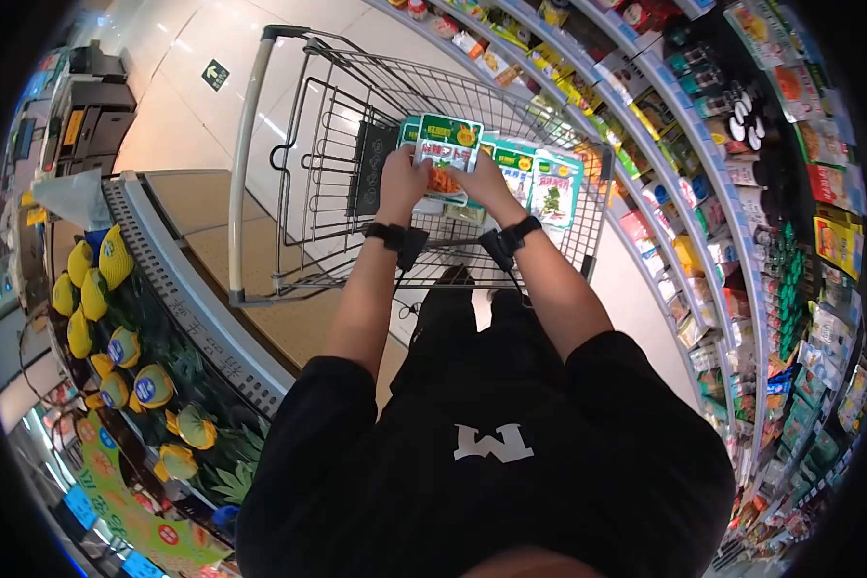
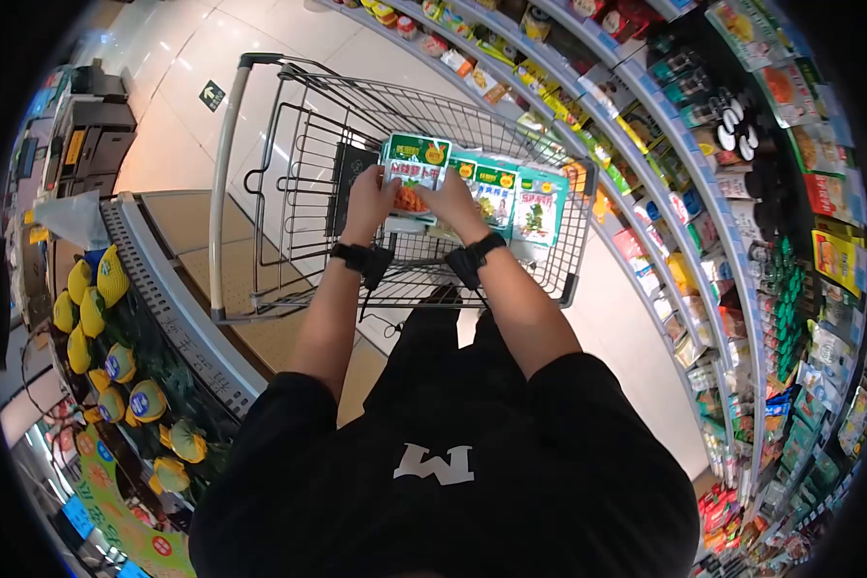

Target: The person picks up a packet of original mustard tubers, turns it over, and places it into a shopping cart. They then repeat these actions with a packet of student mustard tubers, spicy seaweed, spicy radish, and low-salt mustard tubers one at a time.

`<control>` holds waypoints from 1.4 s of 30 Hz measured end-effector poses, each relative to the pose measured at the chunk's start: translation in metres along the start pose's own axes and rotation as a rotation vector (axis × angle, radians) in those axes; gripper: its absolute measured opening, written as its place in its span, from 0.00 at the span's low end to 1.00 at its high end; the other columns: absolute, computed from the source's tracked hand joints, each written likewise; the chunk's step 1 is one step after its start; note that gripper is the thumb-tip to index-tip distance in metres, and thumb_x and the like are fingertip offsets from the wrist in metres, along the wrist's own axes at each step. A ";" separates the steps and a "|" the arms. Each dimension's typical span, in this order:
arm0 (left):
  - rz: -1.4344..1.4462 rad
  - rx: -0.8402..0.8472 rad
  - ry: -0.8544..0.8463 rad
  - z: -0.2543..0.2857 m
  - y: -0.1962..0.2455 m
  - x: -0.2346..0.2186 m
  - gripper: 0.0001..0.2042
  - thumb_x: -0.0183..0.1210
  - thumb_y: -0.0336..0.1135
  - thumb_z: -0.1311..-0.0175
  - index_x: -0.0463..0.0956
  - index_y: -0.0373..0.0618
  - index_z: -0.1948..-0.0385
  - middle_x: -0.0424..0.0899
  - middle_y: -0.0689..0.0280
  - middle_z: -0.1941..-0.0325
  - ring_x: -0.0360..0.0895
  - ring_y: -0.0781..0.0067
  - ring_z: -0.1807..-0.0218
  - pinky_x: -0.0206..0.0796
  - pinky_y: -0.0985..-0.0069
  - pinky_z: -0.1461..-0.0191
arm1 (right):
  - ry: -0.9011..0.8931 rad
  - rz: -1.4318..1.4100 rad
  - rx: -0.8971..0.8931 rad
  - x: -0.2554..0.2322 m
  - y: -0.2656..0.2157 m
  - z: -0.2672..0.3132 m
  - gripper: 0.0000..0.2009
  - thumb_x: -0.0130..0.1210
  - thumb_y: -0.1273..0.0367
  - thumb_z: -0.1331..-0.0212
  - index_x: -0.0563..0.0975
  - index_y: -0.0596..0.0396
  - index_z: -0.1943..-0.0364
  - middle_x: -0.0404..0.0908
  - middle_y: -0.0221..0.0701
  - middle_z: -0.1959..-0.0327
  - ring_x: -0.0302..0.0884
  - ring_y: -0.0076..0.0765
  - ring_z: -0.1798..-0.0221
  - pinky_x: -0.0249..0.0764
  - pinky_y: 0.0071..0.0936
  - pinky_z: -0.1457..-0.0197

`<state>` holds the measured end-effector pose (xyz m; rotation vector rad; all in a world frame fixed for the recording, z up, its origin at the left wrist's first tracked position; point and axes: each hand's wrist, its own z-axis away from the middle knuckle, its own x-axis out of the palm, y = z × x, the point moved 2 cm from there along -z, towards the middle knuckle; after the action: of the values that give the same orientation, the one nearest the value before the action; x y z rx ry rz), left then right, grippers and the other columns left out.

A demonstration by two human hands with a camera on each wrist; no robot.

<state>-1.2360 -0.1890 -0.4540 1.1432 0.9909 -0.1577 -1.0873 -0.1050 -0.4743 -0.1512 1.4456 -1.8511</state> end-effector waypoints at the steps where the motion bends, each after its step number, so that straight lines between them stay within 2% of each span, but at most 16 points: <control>1: -0.005 -0.002 -0.022 -0.009 -0.017 0.012 0.14 0.63 0.36 0.46 0.76 0.35 0.63 0.81 0.51 0.70 0.80 0.51 0.66 0.70 0.64 0.64 | 0.024 0.144 0.030 0.010 0.008 -0.014 0.25 0.65 0.60 0.54 0.72 0.65 0.57 0.79 0.50 0.60 0.79 0.52 0.56 0.74 0.38 0.53; 3: -0.079 0.008 0.031 -0.027 -0.054 0.036 0.14 0.63 0.35 0.48 0.76 0.34 0.65 0.80 0.51 0.73 0.78 0.50 0.68 0.70 0.60 0.64 | 0.037 0.123 0.058 0.033 0.024 -0.040 0.26 0.67 0.59 0.57 0.71 0.66 0.60 0.79 0.53 0.61 0.78 0.57 0.56 0.74 0.41 0.54; 5: -0.107 0.005 -0.028 -0.044 -0.092 0.064 0.16 0.63 0.35 0.49 0.75 0.33 0.63 0.79 0.49 0.69 0.77 0.48 0.63 0.69 0.58 0.60 | 0.096 0.237 0.066 0.055 0.043 -0.061 0.27 0.68 0.59 0.59 0.71 0.68 0.61 0.78 0.55 0.62 0.77 0.59 0.57 0.74 0.43 0.54; 8: -0.118 -0.061 0.028 -0.054 -0.116 0.085 0.20 0.63 0.34 0.51 0.72 0.33 0.57 0.76 0.46 0.61 0.73 0.45 0.55 0.67 0.60 0.51 | 0.122 0.202 0.064 0.086 0.081 -0.090 0.28 0.68 0.62 0.58 0.70 0.73 0.61 0.77 0.57 0.61 0.76 0.60 0.56 0.74 0.43 0.53; 10: -0.129 -0.058 0.014 -0.056 -0.130 0.099 0.20 0.63 0.33 0.51 0.72 0.34 0.56 0.76 0.47 0.61 0.73 0.45 0.55 0.67 0.59 0.51 | 0.162 0.252 0.088 0.103 0.102 -0.101 0.26 0.67 0.60 0.55 0.71 0.70 0.62 0.77 0.57 0.62 0.76 0.60 0.55 0.73 0.43 0.53; 16: -0.389 -0.029 -0.066 -0.048 -0.143 0.121 0.16 0.58 0.36 0.42 0.73 0.41 0.53 0.73 0.53 0.54 0.72 0.50 0.52 0.67 0.59 0.52 | 0.175 0.338 0.096 0.123 0.119 -0.104 0.28 0.62 0.58 0.48 0.67 0.64 0.51 0.75 0.53 0.57 0.77 0.58 0.55 0.76 0.45 0.55; 23: -0.327 0.004 0.016 -0.037 -0.139 0.119 0.17 0.56 0.37 0.40 0.72 0.40 0.52 0.72 0.51 0.50 0.70 0.48 0.49 0.67 0.57 0.49 | 0.189 0.300 0.106 0.118 0.117 -0.093 0.31 0.59 0.57 0.46 0.63 0.59 0.42 0.73 0.52 0.53 0.76 0.59 0.55 0.75 0.46 0.54; 27: -0.267 -0.125 0.023 -0.028 -0.127 0.102 0.16 0.56 0.33 0.44 0.72 0.41 0.54 0.70 0.49 0.48 0.69 0.46 0.48 0.65 0.57 0.47 | 0.151 0.323 0.114 0.090 0.130 -0.070 0.27 0.57 0.60 0.45 0.66 0.59 0.43 0.72 0.54 0.54 0.73 0.60 0.51 0.72 0.48 0.51; 29: -0.181 -0.150 -0.088 -0.019 -0.124 0.096 0.14 0.55 0.33 0.44 0.72 0.40 0.56 0.74 0.48 0.53 0.70 0.43 0.51 0.65 0.56 0.48 | 0.121 0.306 0.029 0.062 0.124 -0.040 0.17 0.57 0.64 0.47 0.75 0.62 0.57 0.75 0.54 0.58 0.71 0.62 0.50 0.71 0.46 0.49; 30: -0.176 -0.108 -0.160 -0.011 -0.117 0.092 0.14 0.55 0.33 0.44 0.73 0.39 0.57 0.75 0.47 0.57 0.71 0.43 0.52 0.65 0.56 0.49 | 0.055 0.216 -0.007 0.043 0.115 -0.022 0.15 0.57 0.65 0.47 0.76 0.62 0.60 0.78 0.53 0.60 0.74 0.60 0.51 0.72 0.44 0.50; 32: -0.141 -0.048 -0.340 0.009 -0.113 0.090 0.13 0.54 0.35 0.43 0.74 0.38 0.59 0.78 0.47 0.61 0.73 0.44 0.55 0.66 0.55 0.51 | -0.014 0.143 0.136 0.011 0.113 0.016 0.17 0.58 0.65 0.48 0.77 0.62 0.56 0.81 0.48 0.67 0.80 0.51 0.63 0.75 0.39 0.56; 35: -0.027 -0.038 -0.541 0.056 -0.071 0.079 0.13 0.53 0.37 0.42 0.73 0.37 0.61 0.79 0.48 0.63 0.76 0.44 0.58 0.67 0.55 0.55 | -0.004 0.132 0.098 -0.039 0.131 0.072 0.17 0.56 0.64 0.46 0.77 0.62 0.56 0.81 0.47 0.69 0.80 0.50 0.66 0.75 0.39 0.60; 37: -0.173 0.165 -0.586 0.086 -0.050 0.080 0.12 0.53 0.38 0.42 0.73 0.37 0.65 0.80 0.49 0.66 0.76 0.43 0.60 0.68 0.54 0.57 | 0.044 0.118 0.092 -0.076 0.143 0.112 0.15 0.55 0.66 0.45 0.77 0.60 0.56 0.81 0.48 0.68 0.80 0.50 0.64 0.75 0.38 0.59; 39: -0.204 0.211 -0.538 0.117 -0.032 0.088 0.11 0.52 0.38 0.41 0.73 0.38 0.69 0.80 0.49 0.66 0.76 0.43 0.61 0.68 0.53 0.57 | 0.069 0.144 0.106 -0.117 0.146 0.153 0.13 0.55 0.66 0.45 0.77 0.59 0.59 0.81 0.46 0.67 0.80 0.49 0.63 0.75 0.38 0.58; 41: -0.262 0.288 -0.548 0.142 -0.008 0.098 0.10 0.52 0.37 0.42 0.74 0.40 0.70 0.80 0.49 0.66 0.77 0.45 0.61 0.69 0.53 0.57 | 0.147 0.130 0.069 -0.147 0.190 0.185 0.11 0.54 0.66 0.44 0.77 0.59 0.61 0.81 0.46 0.67 0.80 0.50 0.62 0.75 0.38 0.58; 42: -0.293 0.284 -0.548 0.152 0.017 0.101 0.09 0.52 0.37 0.42 0.74 0.40 0.69 0.80 0.49 0.66 0.77 0.45 0.61 0.69 0.53 0.57 | 0.170 0.075 0.115 -0.169 0.197 0.205 0.12 0.55 0.65 0.43 0.78 0.57 0.59 0.81 0.40 0.67 0.80 0.37 0.64 0.75 0.31 0.58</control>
<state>-1.0795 -0.2692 -0.5062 1.1167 0.6470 -0.8246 -0.7658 -0.1717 -0.5151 0.1181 1.4331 -1.9174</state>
